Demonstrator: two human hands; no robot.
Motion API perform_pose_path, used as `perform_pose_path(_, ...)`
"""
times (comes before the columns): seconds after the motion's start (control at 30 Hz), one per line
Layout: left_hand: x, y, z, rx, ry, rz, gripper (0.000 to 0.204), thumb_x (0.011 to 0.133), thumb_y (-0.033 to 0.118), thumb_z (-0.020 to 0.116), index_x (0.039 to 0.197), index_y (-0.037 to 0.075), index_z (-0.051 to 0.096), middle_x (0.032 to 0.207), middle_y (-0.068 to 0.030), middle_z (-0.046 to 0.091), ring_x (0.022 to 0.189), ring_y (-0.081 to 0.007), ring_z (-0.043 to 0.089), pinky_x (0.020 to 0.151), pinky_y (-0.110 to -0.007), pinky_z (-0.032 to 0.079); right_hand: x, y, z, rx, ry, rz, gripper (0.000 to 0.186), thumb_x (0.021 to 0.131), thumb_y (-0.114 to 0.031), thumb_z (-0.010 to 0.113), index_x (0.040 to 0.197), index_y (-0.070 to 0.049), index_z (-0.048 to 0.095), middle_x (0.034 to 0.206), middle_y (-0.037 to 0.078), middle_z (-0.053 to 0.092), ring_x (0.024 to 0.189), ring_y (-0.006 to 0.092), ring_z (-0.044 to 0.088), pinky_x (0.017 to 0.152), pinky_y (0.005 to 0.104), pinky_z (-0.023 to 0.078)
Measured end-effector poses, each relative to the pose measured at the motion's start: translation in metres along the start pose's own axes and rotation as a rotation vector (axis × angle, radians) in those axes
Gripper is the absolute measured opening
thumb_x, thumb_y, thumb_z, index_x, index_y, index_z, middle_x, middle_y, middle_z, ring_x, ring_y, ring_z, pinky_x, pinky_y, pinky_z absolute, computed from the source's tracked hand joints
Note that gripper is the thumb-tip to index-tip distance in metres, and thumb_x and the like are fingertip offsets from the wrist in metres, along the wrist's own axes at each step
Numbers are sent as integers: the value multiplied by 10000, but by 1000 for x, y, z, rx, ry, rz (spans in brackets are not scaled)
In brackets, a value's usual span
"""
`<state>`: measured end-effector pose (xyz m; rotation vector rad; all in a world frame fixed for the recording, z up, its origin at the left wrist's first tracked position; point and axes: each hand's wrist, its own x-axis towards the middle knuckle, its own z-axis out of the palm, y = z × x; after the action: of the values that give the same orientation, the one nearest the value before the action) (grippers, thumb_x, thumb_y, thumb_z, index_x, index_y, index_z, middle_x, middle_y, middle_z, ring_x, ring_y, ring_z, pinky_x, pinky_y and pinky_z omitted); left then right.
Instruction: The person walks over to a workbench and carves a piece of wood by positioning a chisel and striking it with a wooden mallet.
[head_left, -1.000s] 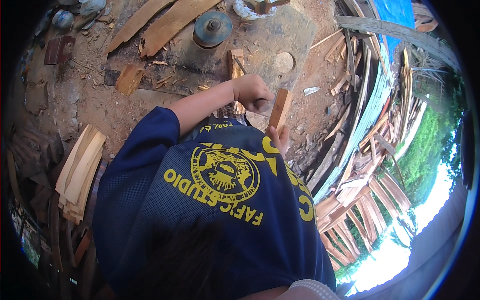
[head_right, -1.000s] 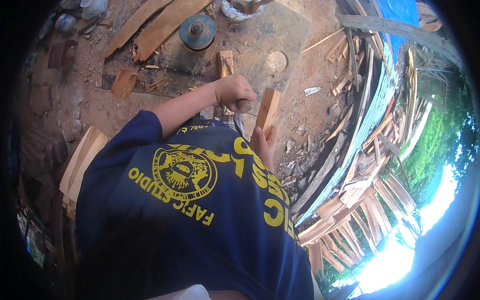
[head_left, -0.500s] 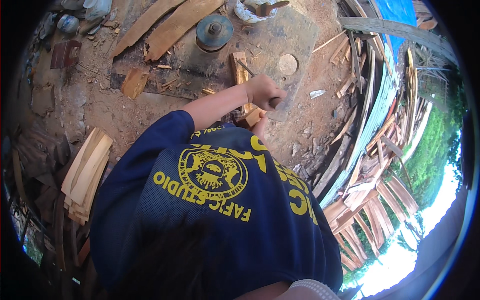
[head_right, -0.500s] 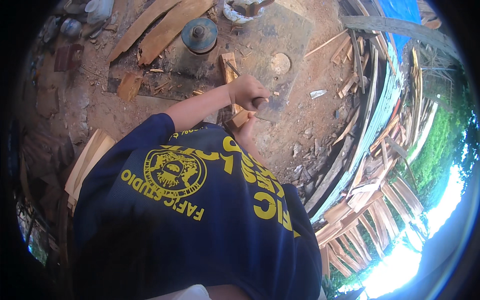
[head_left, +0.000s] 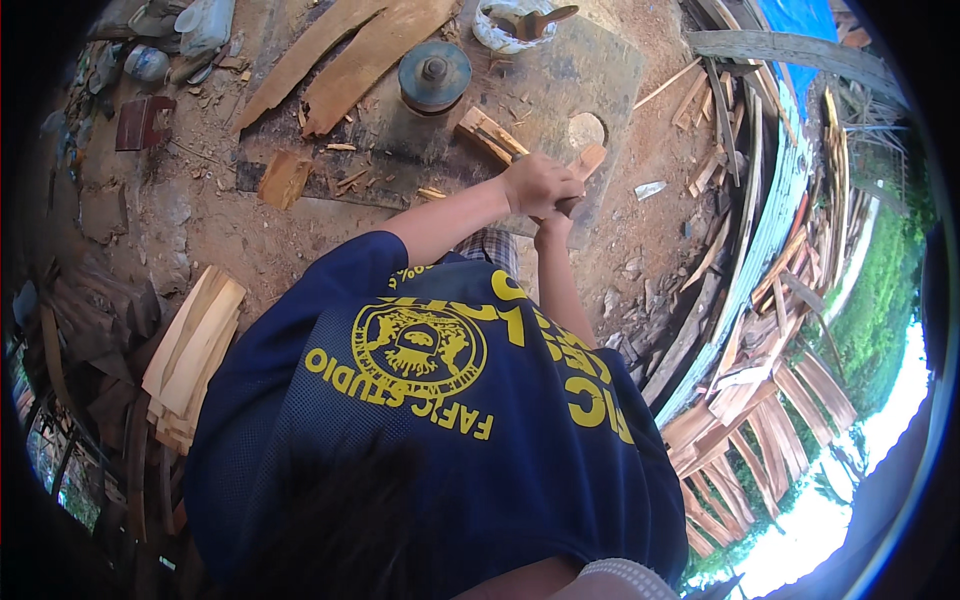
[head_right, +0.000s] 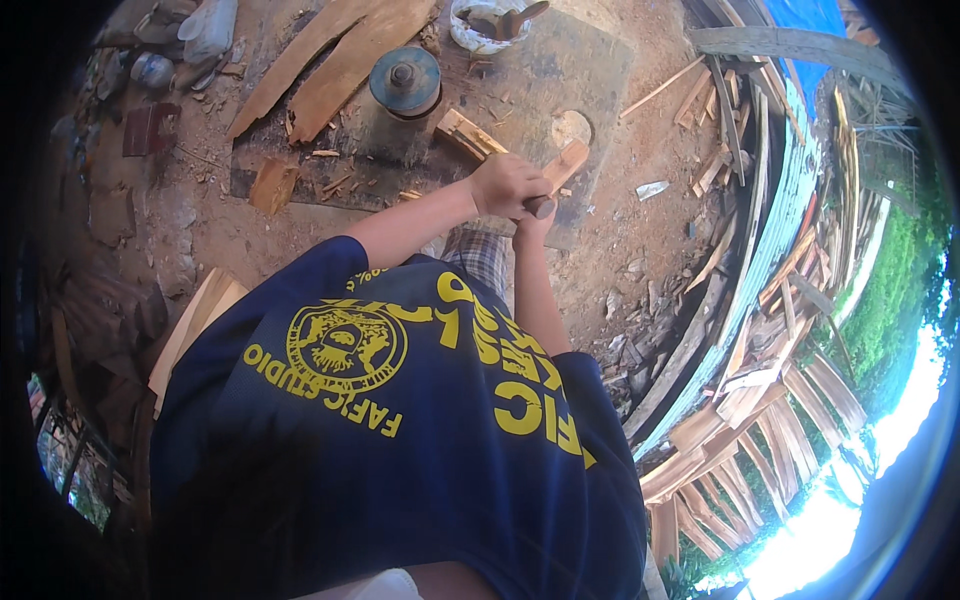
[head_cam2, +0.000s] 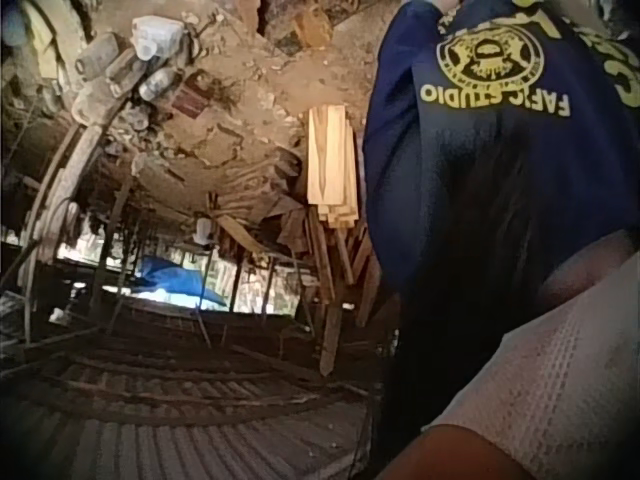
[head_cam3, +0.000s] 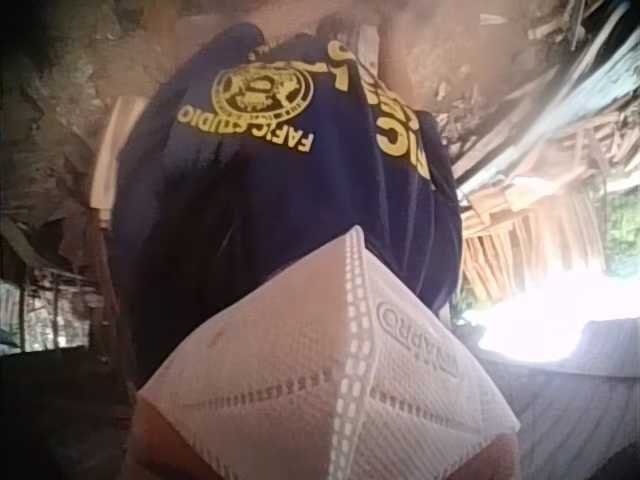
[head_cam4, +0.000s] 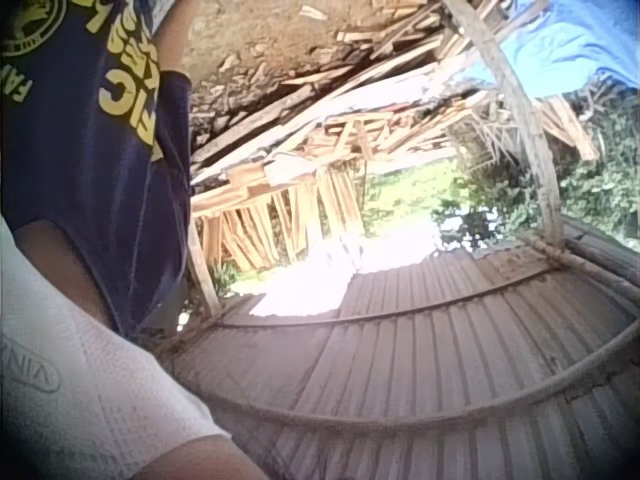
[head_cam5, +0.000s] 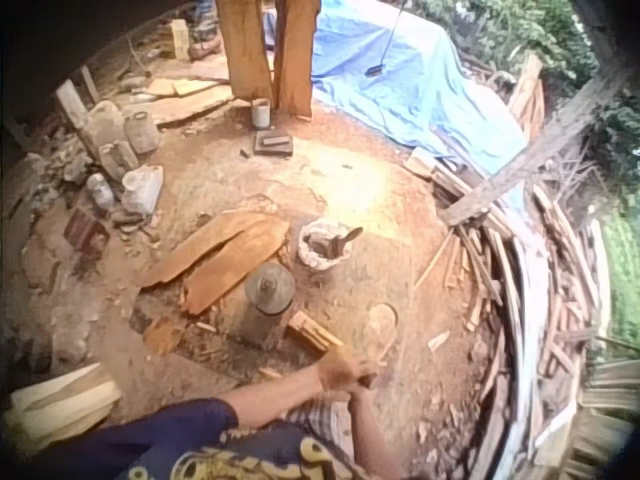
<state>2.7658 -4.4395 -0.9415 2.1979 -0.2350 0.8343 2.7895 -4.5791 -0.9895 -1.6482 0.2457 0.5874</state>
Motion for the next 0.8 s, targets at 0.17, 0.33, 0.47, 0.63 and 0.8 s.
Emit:
perform_pose_path(0.17, -6, -10, -5, -22, -89, 90, 240, 615, 248, 758, 801, 179, 623, 700, 9, 614, 652, -217, 648, 599, -342, 512, 21, 22, -27, -16, -56, -76, 214, 942, -271, 504, 1009, -71, 540, 996, 61, 580, 889, 171, 616, 721, 332, 537)
perform_pose_path(0.33, -4, -18, -11, -9, -109, 92, 266, 603, 239, 763, 839, 187, 652, 712, 13, 629, 668, -217, 657, 612, -333, 517, 26, 29, -18, 46, -68, -176, 235, 950, -290, 479, 988, -67, 539, 980, 66, 570, 875, 176, 602, 726, 328, 530)
perform_pose_path(0.47, -7, -20, -8, 37, -112, 59, 241, 624, 223, 740, 850, 194, 660, 710, 17, 631, 665, -208, 657, 613, -334, 518, 19, 13, -12, 150, -56, 90, 246, 950, -298, 472, 984, -64, 541, 972, 66, 561, 882, 162, 576, 771, 296, 485)
perform_pose_path(0.63, -11, -17, -7, 104, -171, 44, 201, 649, 212, 719, 841, 203, 661, 710, 22, 641, 658, -193, 655, 600, -326, 516, 20, 32, -15, 137, -61, -35, 247, 944, -290, 487, 981, -52, 540, 980, 70, 549, 849, 171, 569, 713, 303, 498)
perform_pose_path(0.8, -22, -21, -3, 101, -64, 44, 133, 655, 224, 710, 756, 195, 629, 689, 24, 641, 622, -185, 643, 563, -312, 510, 9, 17, -25, -30, -36, -123, 245, 939, -268, 538, 1023, -39, 523, 954, 67, 541, 816, 169, 567, 665, 309, 503)
